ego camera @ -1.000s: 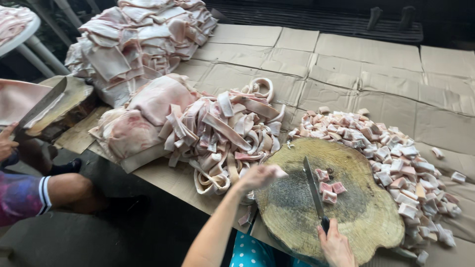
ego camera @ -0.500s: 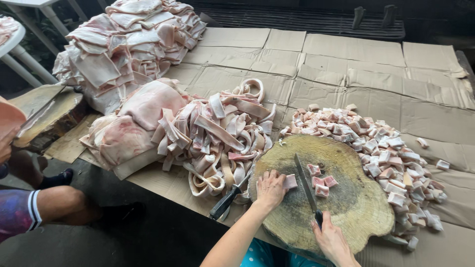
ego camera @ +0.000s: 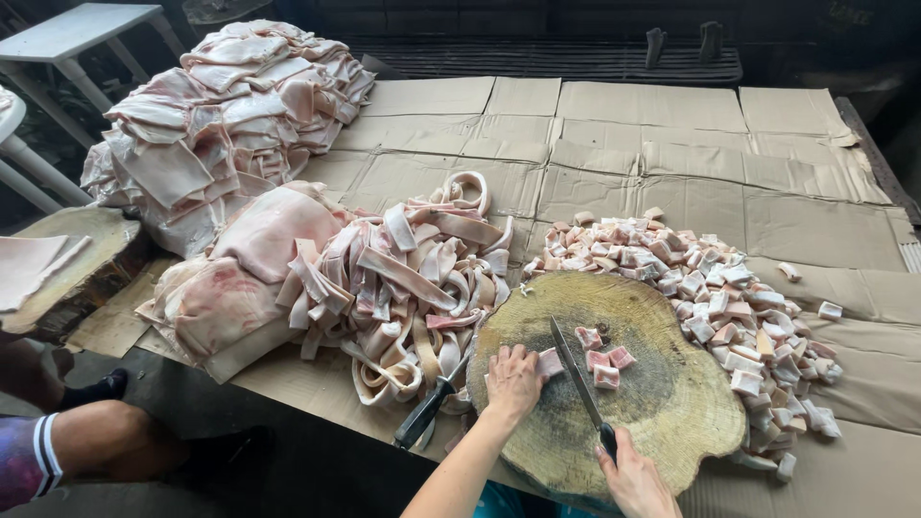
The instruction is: The person uses a large knife to cut long strips of raw pork skin into smaller, square-shaped pieces on a wooden chopping board.
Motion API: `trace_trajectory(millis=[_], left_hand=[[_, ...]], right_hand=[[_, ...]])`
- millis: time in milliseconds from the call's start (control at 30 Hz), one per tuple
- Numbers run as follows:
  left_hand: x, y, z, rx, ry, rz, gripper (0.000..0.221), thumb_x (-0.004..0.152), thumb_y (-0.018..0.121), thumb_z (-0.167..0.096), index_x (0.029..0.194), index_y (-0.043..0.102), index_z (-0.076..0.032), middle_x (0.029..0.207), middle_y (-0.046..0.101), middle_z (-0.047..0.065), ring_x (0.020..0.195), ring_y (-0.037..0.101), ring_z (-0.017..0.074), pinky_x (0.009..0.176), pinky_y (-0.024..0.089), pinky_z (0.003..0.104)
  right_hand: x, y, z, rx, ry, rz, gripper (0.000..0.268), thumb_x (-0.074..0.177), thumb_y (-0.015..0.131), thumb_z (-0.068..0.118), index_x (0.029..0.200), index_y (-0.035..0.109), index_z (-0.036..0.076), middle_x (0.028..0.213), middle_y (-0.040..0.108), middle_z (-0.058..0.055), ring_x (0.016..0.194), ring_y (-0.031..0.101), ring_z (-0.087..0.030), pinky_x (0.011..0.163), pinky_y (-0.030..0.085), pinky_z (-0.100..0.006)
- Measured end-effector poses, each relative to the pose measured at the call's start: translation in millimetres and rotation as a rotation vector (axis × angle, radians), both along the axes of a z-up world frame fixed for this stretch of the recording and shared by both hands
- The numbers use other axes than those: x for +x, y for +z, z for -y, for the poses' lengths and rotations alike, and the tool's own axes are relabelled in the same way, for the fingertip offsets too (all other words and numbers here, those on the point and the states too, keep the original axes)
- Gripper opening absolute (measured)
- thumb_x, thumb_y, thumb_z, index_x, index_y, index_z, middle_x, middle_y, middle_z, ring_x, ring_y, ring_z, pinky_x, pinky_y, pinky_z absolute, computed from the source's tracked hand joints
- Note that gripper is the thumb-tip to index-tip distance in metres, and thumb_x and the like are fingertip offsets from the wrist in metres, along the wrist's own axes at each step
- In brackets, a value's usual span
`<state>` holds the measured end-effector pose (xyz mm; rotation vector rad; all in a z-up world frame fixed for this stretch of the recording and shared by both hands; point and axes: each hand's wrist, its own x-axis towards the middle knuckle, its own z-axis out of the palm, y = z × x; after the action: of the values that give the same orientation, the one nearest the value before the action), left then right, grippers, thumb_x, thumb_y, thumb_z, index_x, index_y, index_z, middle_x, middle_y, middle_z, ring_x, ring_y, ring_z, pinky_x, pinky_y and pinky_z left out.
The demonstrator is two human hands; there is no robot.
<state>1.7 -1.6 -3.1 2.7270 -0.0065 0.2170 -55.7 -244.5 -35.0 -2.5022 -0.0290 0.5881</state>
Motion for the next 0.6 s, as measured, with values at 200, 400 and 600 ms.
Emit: trace_trajectory(millis=[200,400,600], left_hand=[[5.2,-12.2,-5.4,0.007,-0.037,-0.062,0.035,0.086,0.077,-0.023,0.116,0.069,-0.008,0.120,0.060,0.011,0.120,0.052,0.0332,0.101,0.044,0.047],[3.2,-14.4,-16.4,-0.105,-0.054,-0.098,0.062,0.077,0.084,-0.021,0.132,0.061,-0.005,0.126,0.057,0.013,0.122,0.051,0.0334,0.105,0.043,0.045],[-3.9,9.6,-10.6,-0.076,-0.049,-0.095,0.054,0.078,0.084,-0.027,0.125,0.066,-0.006,0.124,0.060,0.011,0.120,0.053,0.0324,0.103,0.044,0.045]], right_hand=[[-13.0,25.7,-4.0,0.056,-0.042,-0.056,0.044,0.100,0.048,0.047,0.135,0.042,0.020,0.092,0.075,-0.026,0.085,0.075,-0.045,0.077,0.058,-0.057],[-32.5,84.1,-9.4,0.197,-0.181,-0.164,0.042,0.101,0.047,0.042,0.134,0.043,0.015,0.064,0.067,-0.019,0.053,0.070,-0.035,0.054,0.057,-0.049],[-34.5,82.0,-18.8,0.080,-0.045,0.009,0.040,0.104,0.040,0.045,0.132,0.044,0.015,0.060,0.066,-0.014,0.055,0.071,-0.031,0.056,0.057,-0.050]])
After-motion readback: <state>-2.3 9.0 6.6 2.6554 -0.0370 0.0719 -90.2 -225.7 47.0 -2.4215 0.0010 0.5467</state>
